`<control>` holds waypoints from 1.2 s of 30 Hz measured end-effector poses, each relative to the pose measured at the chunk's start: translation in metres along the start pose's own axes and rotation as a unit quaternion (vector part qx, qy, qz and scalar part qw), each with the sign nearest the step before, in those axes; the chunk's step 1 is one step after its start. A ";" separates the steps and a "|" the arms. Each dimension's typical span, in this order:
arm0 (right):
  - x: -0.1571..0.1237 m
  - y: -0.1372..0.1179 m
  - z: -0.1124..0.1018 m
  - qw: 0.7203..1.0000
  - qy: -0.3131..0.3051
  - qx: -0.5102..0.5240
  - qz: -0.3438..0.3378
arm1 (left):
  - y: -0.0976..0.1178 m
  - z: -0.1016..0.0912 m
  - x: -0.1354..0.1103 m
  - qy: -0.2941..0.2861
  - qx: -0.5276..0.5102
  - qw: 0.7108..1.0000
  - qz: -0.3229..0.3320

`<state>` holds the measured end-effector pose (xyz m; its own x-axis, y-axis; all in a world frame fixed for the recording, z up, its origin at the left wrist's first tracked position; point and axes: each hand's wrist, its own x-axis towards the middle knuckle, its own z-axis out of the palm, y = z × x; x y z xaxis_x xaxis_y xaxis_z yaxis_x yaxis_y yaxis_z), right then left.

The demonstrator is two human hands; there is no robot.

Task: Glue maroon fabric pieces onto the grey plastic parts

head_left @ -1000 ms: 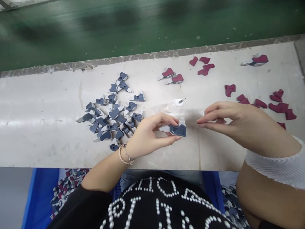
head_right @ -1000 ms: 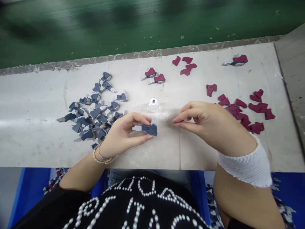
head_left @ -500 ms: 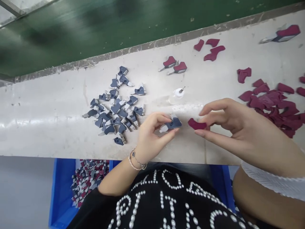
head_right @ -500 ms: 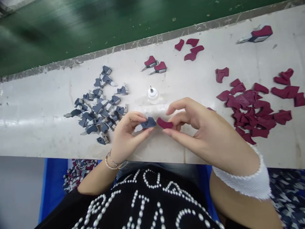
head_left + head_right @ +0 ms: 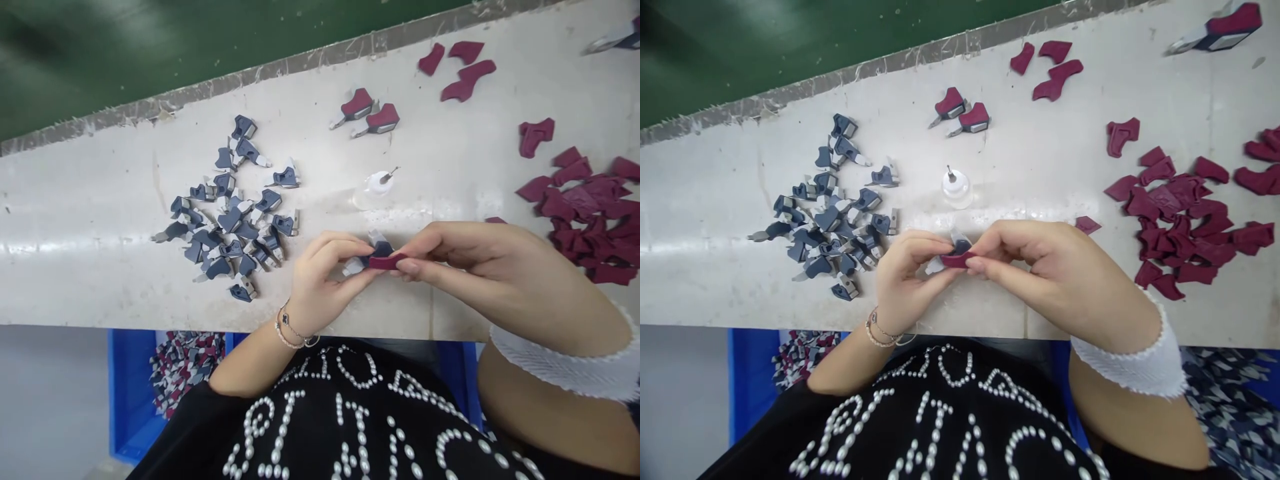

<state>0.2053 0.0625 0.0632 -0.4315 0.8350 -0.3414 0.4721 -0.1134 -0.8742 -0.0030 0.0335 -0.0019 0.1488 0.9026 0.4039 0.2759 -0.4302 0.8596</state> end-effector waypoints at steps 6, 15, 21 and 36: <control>0.007 0.001 0.000 0.999 -0.024 0.037 0.001 | -0.001 0.000 0.000 -0.016 -0.024 0.999 -0.019; 0.007 0.002 0.003 0.998 0.008 0.060 0.030 | -0.004 0.002 -0.001 0.001 -0.015 1.000 -0.002; 0.008 0.001 0.001 0.998 0.031 0.044 0.040 | -0.005 0.003 -0.001 0.014 0.002 1.000 0.014; 0.012 0.004 -0.001 0.998 0.015 0.018 0.053 | -0.005 0.001 0.001 0.017 0.023 0.999 0.040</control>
<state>0.2027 0.0721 0.0557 -0.3579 0.8327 -0.4226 0.4863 -0.2201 -0.8456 -0.0032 0.0365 -0.0058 0.1391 0.8651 0.4819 0.3078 -0.5003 0.8093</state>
